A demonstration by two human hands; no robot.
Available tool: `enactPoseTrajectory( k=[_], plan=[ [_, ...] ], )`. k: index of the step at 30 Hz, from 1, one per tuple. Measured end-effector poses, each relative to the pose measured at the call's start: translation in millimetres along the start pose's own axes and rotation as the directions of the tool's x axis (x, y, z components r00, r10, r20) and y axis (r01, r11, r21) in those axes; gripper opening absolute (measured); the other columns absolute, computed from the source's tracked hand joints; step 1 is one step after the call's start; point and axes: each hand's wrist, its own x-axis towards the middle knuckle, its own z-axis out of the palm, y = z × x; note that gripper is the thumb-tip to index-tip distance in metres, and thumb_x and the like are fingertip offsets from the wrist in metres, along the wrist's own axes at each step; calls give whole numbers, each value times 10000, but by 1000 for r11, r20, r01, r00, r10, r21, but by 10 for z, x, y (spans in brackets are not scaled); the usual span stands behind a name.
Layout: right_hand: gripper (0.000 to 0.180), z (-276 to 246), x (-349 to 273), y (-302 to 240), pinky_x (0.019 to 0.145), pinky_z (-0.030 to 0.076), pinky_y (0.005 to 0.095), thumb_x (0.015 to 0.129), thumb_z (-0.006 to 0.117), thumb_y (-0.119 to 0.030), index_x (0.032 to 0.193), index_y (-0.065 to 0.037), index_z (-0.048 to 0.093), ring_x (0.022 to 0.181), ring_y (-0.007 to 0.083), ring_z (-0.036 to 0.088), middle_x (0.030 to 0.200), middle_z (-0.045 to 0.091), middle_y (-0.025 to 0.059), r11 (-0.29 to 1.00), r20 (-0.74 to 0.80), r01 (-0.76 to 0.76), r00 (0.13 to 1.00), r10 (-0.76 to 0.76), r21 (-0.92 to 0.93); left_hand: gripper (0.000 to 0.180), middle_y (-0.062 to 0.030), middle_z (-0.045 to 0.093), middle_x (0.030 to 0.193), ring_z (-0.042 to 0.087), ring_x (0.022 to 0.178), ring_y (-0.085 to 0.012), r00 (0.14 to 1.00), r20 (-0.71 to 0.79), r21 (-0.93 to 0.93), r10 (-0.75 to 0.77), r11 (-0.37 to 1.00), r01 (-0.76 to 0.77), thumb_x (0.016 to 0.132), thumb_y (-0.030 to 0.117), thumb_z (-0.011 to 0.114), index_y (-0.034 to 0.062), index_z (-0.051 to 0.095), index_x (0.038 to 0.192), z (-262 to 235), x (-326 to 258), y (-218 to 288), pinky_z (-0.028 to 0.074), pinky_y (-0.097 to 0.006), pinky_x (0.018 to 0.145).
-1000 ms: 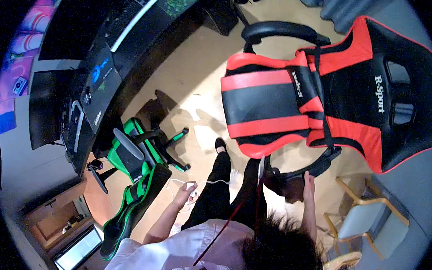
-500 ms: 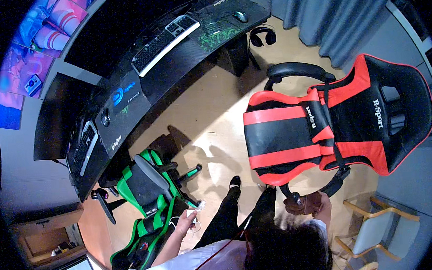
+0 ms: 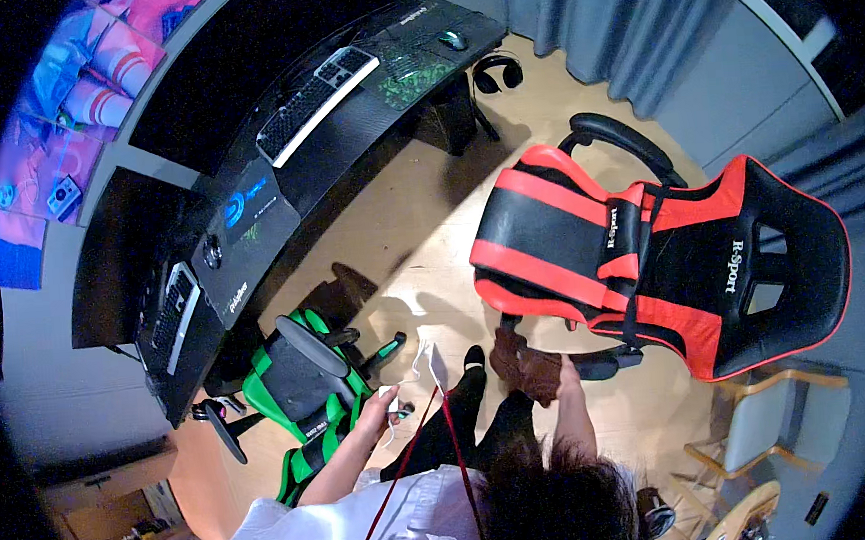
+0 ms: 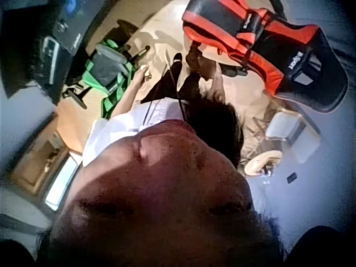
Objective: The person wipes a gaming desk, monitors, two gaming chairs, a circular table, and a nightstand using a cloth, then adjusts a charging cable on the nightstand and moves a cushion.
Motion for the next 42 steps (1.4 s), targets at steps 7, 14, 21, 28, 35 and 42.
enactPoseTrajectory(
  k=[7,14,21,28,35,42],
  plan=[
    [529,4,-160,566,903,486,458,886,560,-476,1202,-51,551,1055,287,599,1193,604,109,994,-264,-98,959,106,41,294,-12,549,688,475,490,-85,999,48,174,6,985,-14,910,376,583,95,512,954,412,-36,-419,419,-233,432],
    [453,-665,-1889,410,873,498,429,920,504,-439,1182,-76,576,988,256,630,1117,644,96,959,400,-220,907,134,178,297,8,538,740,467,562,-80,947,322,415,-18,901,-124,854,342,666,120,531,998,931,-390,-617,404,-243,483],
    [400,-1714,-3163,551,878,502,414,898,516,-377,1138,-72,612,965,257,640,1084,662,103,753,512,-65,771,-379,654,225,-40,613,916,631,853,-204,725,633,475,-271,875,-88,875,178,635,121,497,1043,2562,-551,-1341,514,-310,600],
    [465,-3377,-4193,828,914,485,353,936,500,-430,1211,-59,556,1011,208,615,1154,622,92,474,-551,794,607,-573,382,197,25,591,854,599,727,-107,542,668,667,-510,733,-132,878,125,621,150,515,1044,4335,-1491,-2966,478,-266,534],
    [526,-4709,-4832,1066,908,492,342,888,489,-440,1255,-63,492,999,238,613,1128,612,113,535,-369,586,806,-463,608,347,4,589,868,612,701,-116,352,526,838,-774,402,-369,828,82,682,102,528,1139,5420,-2381,-4258,469,-244,562],
    [573,-6513,-4396,479,911,478,373,822,576,-393,1258,-30,496,1041,267,585,1182,589,126,240,-489,613,765,-420,752,286,-56,632,952,571,628,-102,515,518,855,-682,397,-334,829,106,686,71,568,1087,7117,-1750,-4779,417,-210,488]
  ],
)
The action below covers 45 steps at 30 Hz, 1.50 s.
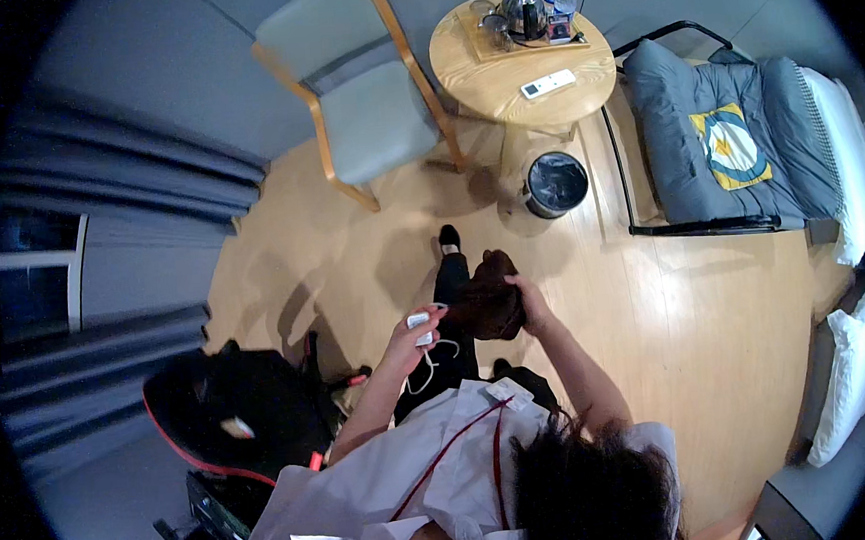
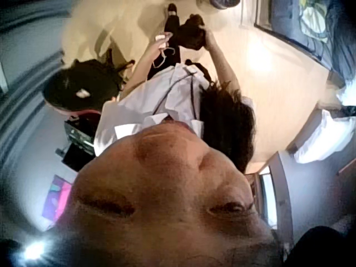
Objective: The person wipes a gaming desk, monitors, two gaming chairs, a circular table, and a nightstand using a cloth, then adjusts a charging cable on the nightstand and moves a cushion.
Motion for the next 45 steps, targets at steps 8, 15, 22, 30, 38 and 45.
enactPoseTrajectory(
  k=[8,15,22,30,38,45],
  plan=[
    [493,1316,2803,-3186,882,451,318,827,573,-245,1225,38,504,1009,197,570,1086,614,104,520,138,533,775,-617,-668,320,-128,658,1032,570,626,-119,953,-244,-77,-179,983,165,830,85,688,88,551,1119,-466,1594,1393,432,-219,491],
    [757,1742,5304,-4225,1004,296,586,774,637,-506,1423,-250,342,1277,299,377,1500,282,73,-588,233,-259,741,-630,-767,330,-104,675,986,574,622,-120,900,-365,12,-240,965,262,834,108,682,83,530,1126,-585,2507,1874,437,-233,507],
    [619,1382,4983,-3820,937,424,509,696,734,-373,1260,-237,519,1170,365,461,1400,401,78,-563,286,-98,783,-553,-821,391,-46,637,845,562,637,-102,891,-423,250,-167,923,292,829,79,684,84,511,1179,-226,3210,2394,451,-229,521],
    [460,-79,3088,-2918,853,505,433,683,697,-224,1136,-186,632,1010,352,589,1253,554,132,-17,-42,-68,785,-619,-998,426,-43,638,903,600,794,-119,966,-232,714,117,694,87,773,199,763,74,580,1138,1005,4165,2787,484,-257,682],
    [473,-1328,2015,-4076,883,476,339,809,593,-212,1218,17,526,987,225,601,1103,620,112,888,-455,452,810,-370,82,630,-162,540,1108,602,961,-336,943,177,975,281,-178,-130,691,352,788,109,543,1219,2979,5143,2158,503,-405,808],
    [565,-1729,2579,-5296,983,407,343,806,621,-256,1286,6,480,1107,236,549,1218,576,120,845,-330,534,794,-511,-24,606,-137,555,1133,583,1008,-325,973,131,944,191,-324,-64,681,337,783,127,539,1195,3062,5745,1856,503,-413,813]
  ],
)
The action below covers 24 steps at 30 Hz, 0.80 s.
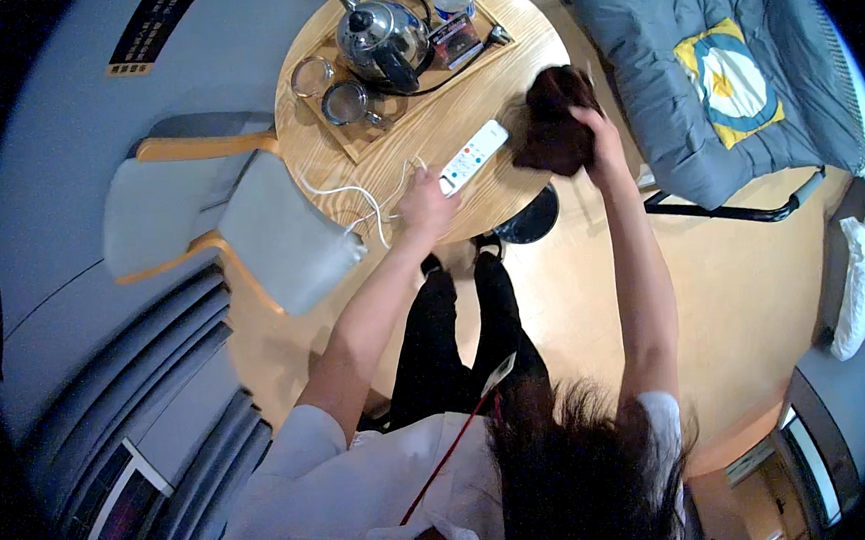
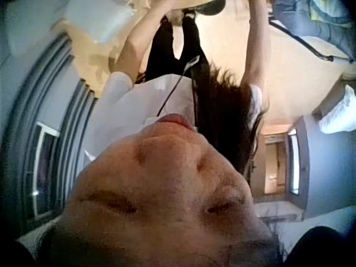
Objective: The person wipes a gaming desk, monitors, two gaming chairs, a circular table, and a nightstand using a cloth, then adjusts a charging cable on the nightstand and moves a cushion.
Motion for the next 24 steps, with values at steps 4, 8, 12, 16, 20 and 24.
enactPoseTrajectory(
  k=[4,8,12,16,20,24],
  plan=[
    [801,549,485,661,1053,299,495,687,703,-417,1407,-244,398,1243,400,384,1520,253,81,100,-97,-60,896,-432,-993,507,-128,642,958,621,892,-227,985,-95,-515,-145,854,76,668,267,811,15,597,1052,-191,-374,-740,498,-341,777],
    [691,1467,38,1529,935,369,533,610,746,-243,1267,-259,532,1119,398,429,1462,331,81,3,224,241,908,-354,-971,497,-152,597,1012,582,935,-285,938,-277,-481,-208,875,52,660,201,806,7,587,1063,-577,-838,-1350,470,-366,845],
    [514,1835,-658,1969,836,407,460,694,691,-228,1196,-276,593,1096,306,444,1378,410,26,-86,587,582,807,-67,-809,493,-110,598,968,593,881,-208,902,-429,-271,-46,959,-81,658,158,825,17,577,1060,-595,-755,-1355,496,-328,758],
    [385,1065,-624,1699,818,424,454,715,670,-204,1097,-232,631,1052,291,483,1278,500,48,-50,637,635,770,-41,-771,514,-152,623,972,614,880,-283,970,-214,-455,-117,890,7,628,182,823,30,578,1053,-359,-355,-1069,493,-373,780],
    [563,230,0,764,894,411,458,661,725,-147,1185,-130,521,1101,329,476,1171,539,136,-166,172,112,897,-408,-980,510,-146,623,922,590,895,-346,977,-185,-397,-107,918,26,648,209,785,82,572,1095,-187,-28,-809,476,-437,802],
    [588,340,1036,-242,953,428,426,707,641,-87,1268,-87,464,1118,366,520,1206,533,179,206,-96,21,835,-542,-978,538,-166,577,1035,551,973,-367,985,-119,-434,-122,899,59,679,193,777,90,536,1148,-187,164,-729,454,-445,834]
  ],
)
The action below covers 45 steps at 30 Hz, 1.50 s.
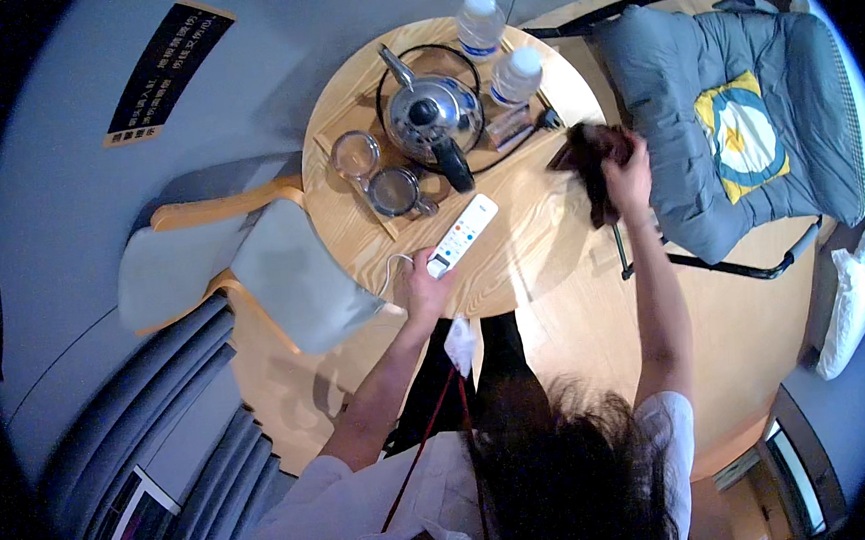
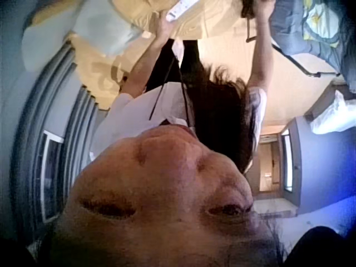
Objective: The person wipes a gaming desk, monitors, two gaming chairs, a circular table, and a nightstand using a cloth, then adjusts a charging cable on the nightstand and moves a cushion.
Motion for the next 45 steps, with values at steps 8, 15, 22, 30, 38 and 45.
enactPoseTrajectory(
  k=[8,15,22,30,38,45],
  plan=[
    [680,749,1288,-531,1015,400,388,684,614,8,1322,-206,510,1203,347,484,1363,452,189,917,188,382,898,-397,112,560,-190,515,1129,509,1047,-386,998,-2,-66,55,996,-55,685,213,792,86,517,1156,-60,111,-81,446,-445,859],
    [834,423,-668,-94,1034,337,487,645,621,-7,1409,-237,379,1244,427,367,1349,357,234,975,16,27,1000,-24,-222,661,-220,513,1158,520,1062,-404,991,26,-91,130,988,-127,689,202,776,101,473,1267,-48,105,-308,470,-443,849],
    [628,951,-3481,-839,834,497,449,654,652,-45,1227,-287,564,1085,396,497,1202,479,150,977,522,175,849,-88,-120,709,-168,546,1089,538,1012,-317,1000,-2,-223,23,975,-23,719,85,772,6,407,1322,-355,-465,-803,438,-390,876],
    [705,653,-4095,-351,923,464,348,672,663,-112,1348,-126,463,1068,264,591,1165,606,176,666,819,-575,567,-93,474,672,-47,609,739,545,559,-126,852,199,-71,-485,860,506,716,202,811,18,477,1270,-942,-1646,-1583,452,-264,492],
    [555,-1231,-5173,2376,888,455,313,727,596,-109,1265,-5,512,992,209,587,1099,630,114,232,587,-660,746,315,714,292,-28,589,648,535,483,-120,709,439,231,-552,832,505,709,236,817,52,613,806,-284,-2874,-1098,353,-260,360],
    [475,-2988,-6555,4220,870,469,350,813,541,-245,1231,-21,515,987,243,590,1131,598,124,-310,469,-364,525,711,878,639,-36,621,753,562,560,-118,699,601,450,-388,887,106,699,266,814,39,544,1231,1438,-3662,777,374,-252,419]
  ],
)
